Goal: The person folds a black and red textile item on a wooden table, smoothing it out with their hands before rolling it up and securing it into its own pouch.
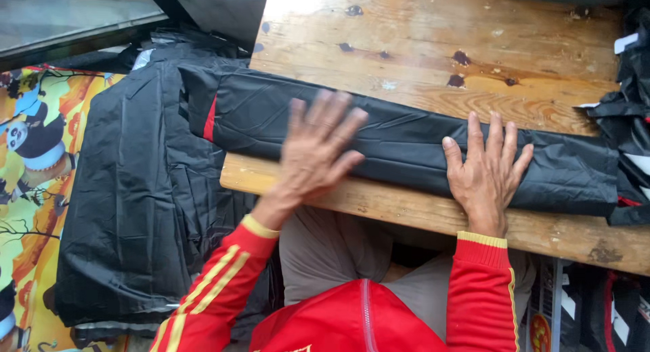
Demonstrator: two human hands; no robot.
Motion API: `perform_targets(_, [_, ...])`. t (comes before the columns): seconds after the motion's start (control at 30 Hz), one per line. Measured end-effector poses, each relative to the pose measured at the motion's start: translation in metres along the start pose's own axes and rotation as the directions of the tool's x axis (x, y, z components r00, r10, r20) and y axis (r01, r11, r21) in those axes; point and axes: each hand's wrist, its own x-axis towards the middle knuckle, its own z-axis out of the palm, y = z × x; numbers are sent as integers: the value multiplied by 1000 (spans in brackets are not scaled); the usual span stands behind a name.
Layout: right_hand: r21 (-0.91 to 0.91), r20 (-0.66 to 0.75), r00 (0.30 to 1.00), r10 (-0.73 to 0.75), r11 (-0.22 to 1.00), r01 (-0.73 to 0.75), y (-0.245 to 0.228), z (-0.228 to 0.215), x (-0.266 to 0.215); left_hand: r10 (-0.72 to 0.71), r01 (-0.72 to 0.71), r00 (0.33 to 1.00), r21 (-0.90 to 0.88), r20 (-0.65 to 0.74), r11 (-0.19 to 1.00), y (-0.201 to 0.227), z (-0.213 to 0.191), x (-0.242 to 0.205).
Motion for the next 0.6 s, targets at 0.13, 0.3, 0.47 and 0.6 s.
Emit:
perform_targets(0.13, [-71,-31,999,-15,997,13,-2,-2,1,-72,71,991,11,112,997,-8,15,-2])
perform_targets(0.3, [-56,-42,999,0,998,-2,-2,-1,2,-113,105,994,285,11,953,-70,4,-15])
perform_targets(0.47, [-62,-80,997,-10,998,5,-5,-1,2,-374,335,911,219,172,916,-147,-4,-22])
perform_targets(0.6, [-90,-148,988,-40,996,27,-4,0,2,-632,543,700,327,333,773,-186,0,-22])
